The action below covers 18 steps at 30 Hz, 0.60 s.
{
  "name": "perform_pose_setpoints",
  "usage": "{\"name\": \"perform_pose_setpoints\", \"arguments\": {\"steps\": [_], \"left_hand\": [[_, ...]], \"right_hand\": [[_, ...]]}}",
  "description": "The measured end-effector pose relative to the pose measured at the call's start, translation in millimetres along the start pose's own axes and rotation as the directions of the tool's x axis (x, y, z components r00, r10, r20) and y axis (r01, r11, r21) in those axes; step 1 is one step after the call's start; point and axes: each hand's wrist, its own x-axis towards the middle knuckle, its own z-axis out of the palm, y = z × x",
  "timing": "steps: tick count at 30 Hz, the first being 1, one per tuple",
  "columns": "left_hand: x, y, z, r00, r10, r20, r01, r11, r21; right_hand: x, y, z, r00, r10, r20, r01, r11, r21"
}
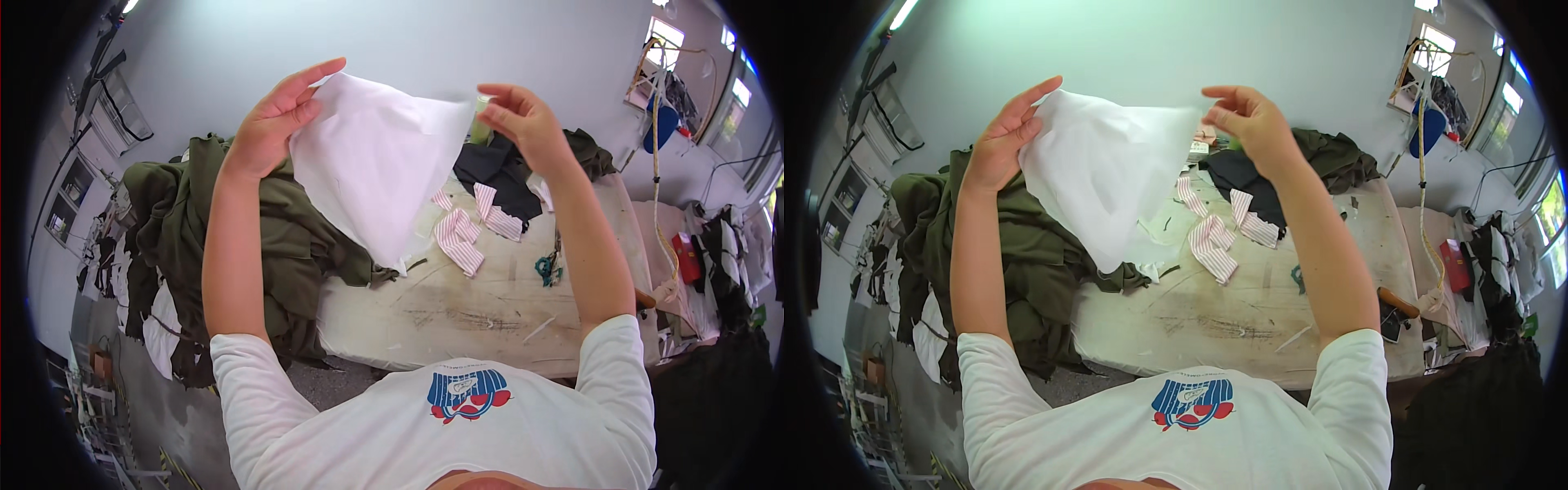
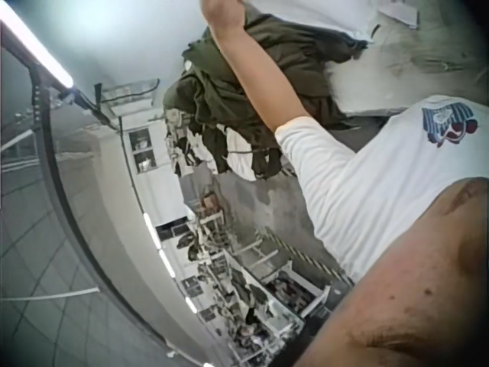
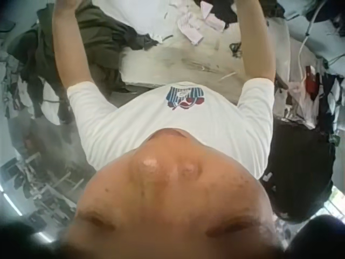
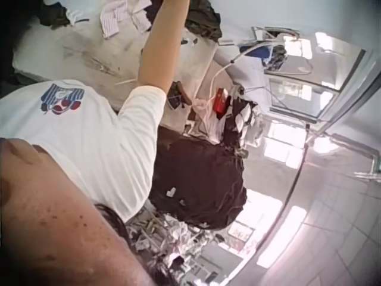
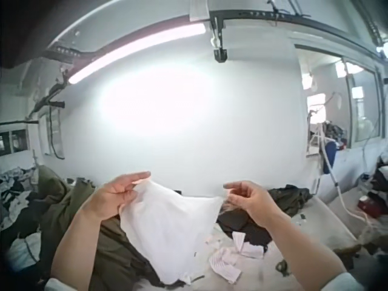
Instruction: Cutting fabric pieces to size with scissors and ironing them flat on a workbench.
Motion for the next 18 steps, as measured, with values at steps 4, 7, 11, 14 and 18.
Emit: {"name": "perform_pose_setpoints", "arguments": {"steps": [4,7,11,14,18], "left_hand": [[5.9,4.4,-12.7,0.998,-0.059,0.0,0.059,0.998,0.001],[13.7,6.3,-5.8,0.998,-0.033,0.052,0.04,0.99,-0.136],[12.2,12.7,-10.3,0.99,-0.052,0.13,0.072,0.985,-0.156],[4.0,22.7,-31.4,1.0,0.001,0.02,-0.001,1.0,-0.008],[-6.7,25.9,-56.2,0.991,-0.104,-0.085,0.12,0.971,0.208]], "right_hand": [[5.0,-31.8,2.2,0.993,-0.066,-0.094,0.068,0.997,0.019],[-2.8,-18.5,46.3,0.971,-0.225,0.074,0.236,0.95,-0.203],[-12.5,-6.8,95.7,0.935,-0.215,0.284,0.275,0.942,-0.192],[-2.6,-19.6,62.8,0.996,0.027,0.083,-0.002,0.956,-0.293],[7.0,-59.4,27.5,0.995,-0.003,0.104,0.021,0.986,-0.167]]}}
